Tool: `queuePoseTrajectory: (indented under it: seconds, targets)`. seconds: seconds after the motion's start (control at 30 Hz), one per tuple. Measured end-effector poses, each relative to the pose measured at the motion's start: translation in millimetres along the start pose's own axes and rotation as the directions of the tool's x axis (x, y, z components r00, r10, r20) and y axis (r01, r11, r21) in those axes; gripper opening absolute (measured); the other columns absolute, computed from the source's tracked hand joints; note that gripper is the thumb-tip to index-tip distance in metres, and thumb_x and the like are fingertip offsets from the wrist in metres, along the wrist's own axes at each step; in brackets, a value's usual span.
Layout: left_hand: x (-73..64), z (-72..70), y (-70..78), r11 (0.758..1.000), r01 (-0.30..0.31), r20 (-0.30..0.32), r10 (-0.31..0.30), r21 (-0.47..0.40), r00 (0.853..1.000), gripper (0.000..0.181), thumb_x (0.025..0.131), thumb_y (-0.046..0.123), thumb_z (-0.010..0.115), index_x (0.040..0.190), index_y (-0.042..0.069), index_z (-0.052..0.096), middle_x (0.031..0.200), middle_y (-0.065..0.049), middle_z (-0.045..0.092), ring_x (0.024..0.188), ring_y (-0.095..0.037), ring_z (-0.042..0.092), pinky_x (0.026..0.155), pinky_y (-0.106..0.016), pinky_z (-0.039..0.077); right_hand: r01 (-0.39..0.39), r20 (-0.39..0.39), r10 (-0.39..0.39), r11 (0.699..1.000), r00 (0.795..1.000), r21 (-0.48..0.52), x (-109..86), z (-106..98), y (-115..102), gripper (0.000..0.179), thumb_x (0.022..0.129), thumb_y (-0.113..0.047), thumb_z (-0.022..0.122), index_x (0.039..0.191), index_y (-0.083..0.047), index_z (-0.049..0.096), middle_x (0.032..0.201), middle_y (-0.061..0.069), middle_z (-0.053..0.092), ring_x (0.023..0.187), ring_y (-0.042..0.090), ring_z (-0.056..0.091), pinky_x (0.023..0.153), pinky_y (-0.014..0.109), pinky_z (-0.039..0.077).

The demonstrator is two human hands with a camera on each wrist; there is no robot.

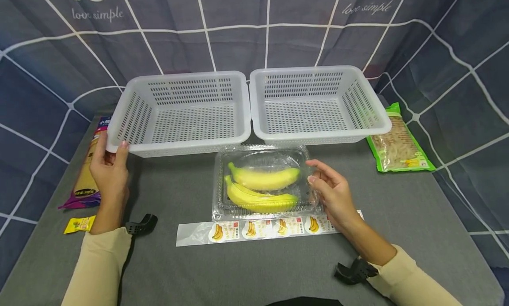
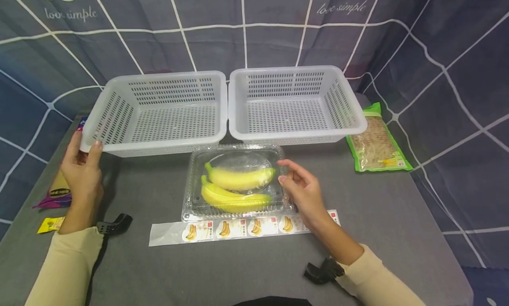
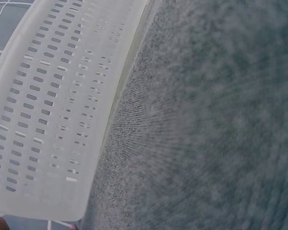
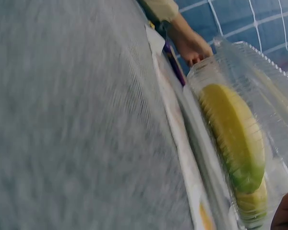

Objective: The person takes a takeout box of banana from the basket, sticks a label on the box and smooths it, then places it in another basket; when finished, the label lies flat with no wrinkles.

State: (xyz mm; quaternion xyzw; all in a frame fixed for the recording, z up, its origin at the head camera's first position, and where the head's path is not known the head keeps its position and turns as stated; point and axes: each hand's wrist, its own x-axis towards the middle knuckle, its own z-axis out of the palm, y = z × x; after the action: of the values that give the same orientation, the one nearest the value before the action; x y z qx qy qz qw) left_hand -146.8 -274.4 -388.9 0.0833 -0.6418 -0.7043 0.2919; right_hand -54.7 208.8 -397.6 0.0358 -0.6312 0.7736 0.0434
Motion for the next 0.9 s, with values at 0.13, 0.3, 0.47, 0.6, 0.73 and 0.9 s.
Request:
queuePoseTrajectory:
  seconds: [0.13, 0.3, 0.47, 0.6, 0.73, 0.9]
  targets:
    - [-1.6, -1.3, 1.0, 1.000, 0.016, -0.004, -0.016, -0.019, 1.000, 0.065, 0.095, 0.005, 0.072, 0.154, 0.008, 0.044, 0.153, -0.017, 0.043, 0.137, -0.027, 0.047, 0.107, -0.022, 0.041, -0.023, -0.016, 0.023, 1.000, 1.000, -0.009, 4.6, -7, 7, 0.038, 0.096, 0.005, 0.062, 0.133, -0.001, 0.063, 0.079, 0.001, 0.053, 0.050, 0.008, 0.049, 0.043, 0.017, 0.038]
    - [-3.7, -2.3, 0.4, 1.000, 0.012, -0.004, -0.012, -0.027, 1.000, 0.065, 0.095, 0.003, 0.071, 0.154, 0.008, 0.044, 0.152, -0.018, 0.044, 0.136, -0.029, 0.047, 0.106, -0.022, 0.041, -0.010, -0.012, 0.010, 1.000, 1.000, -0.027, 10.9, -13, 13, 0.039, 0.096, 0.006, 0.062, 0.134, 0.000, 0.063, 0.079, 0.000, 0.055, 0.052, 0.006, 0.046, 0.042, 0.018, 0.030]
    - [-4.7, -3.5, -0.8, 1.000, -0.008, -0.001, 0.008, -0.019, 1.000, 0.064, 0.095, 0.001, 0.070, 0.154, 0.006, 0.044, 0.152, -0.018, 0.044, 0.135, -0.029, 0.048, 0.107, -0.023, 0.041, 0.061, 0.017, -0.060, 0.997, 0.998, -0.053, 16.9, -17, 17, 0.036, 0.096, 0.005, 0.064, 0.132, 0.003, 0.063, 0.077, 0.002, 0.056, 0.052, 0.008, 0.043, 0.040, 0.022, 0.028]
    - [-5.5, -3.5, -0.7, 0.999, -0.031, 0.024, 0.031, 0.011, 0.999, 0.063, 0.096, 0.002, 0.069, 0.154, 0.008, 0.045, 0.151, -0.019, 0.044, 0.135, -0.030, 0.047, 0.108, -0.025, 0.041, 0.139, 0.028, -0.137, 0.986, 0.990, -0.092, 21.2, -18, 20, 0.033, 0.096, 0.005, 0.064, 0.129, 0.006, 0.065, 0.077, 0.004, 0.056, 0.054, 0.008, 0.042, 0.044, 0.021, 0.035]
    - [-7.4, -4.0, 2.3, 0.999, -0.015, 0.024, 0.014, 0.033, 1.000, 0.063, 0.097, 0.004, 0.068, 0.155, 0.010, 0.043, 0.153, -0.017, 0.043, 0.137, -0.029, 0.046, 0.108, -0.024, 0.040, 0.211, 0.035, -0.208, 0.967, 0.978, -0.141, 23.4, -19, 23, 0.032, 0.096, 0.006, 0.063, 0.127, 0.007, 0.066, 0.077, 0.005, 0.057, 0.057, 0.009, 0.043, 0.047, 0.022, 0.037]
    - [-9.8, -4.8, 5.8, 1.000, 0.015, 0.001, -0.015, 0.016, 1.000, 0.064, 0.097, 0.003, 0.068, 0.155, 0.008, 0.042, 0.153, -0.017, 0.042, 0.135, -0.027, 0.046, 0.106, -0.020, 0.041, 0.227, 0.073, -0.219, 0.964, 0.973, -0.136, 23.4, -22, 24, 0.033, 0.098, 0.002, 0.061, 0.131, 0.005, 0.064, 0.076, 0.005, 0.052, 0.055, 0.010, 0.038, 0.046, 0.023, 0.035]
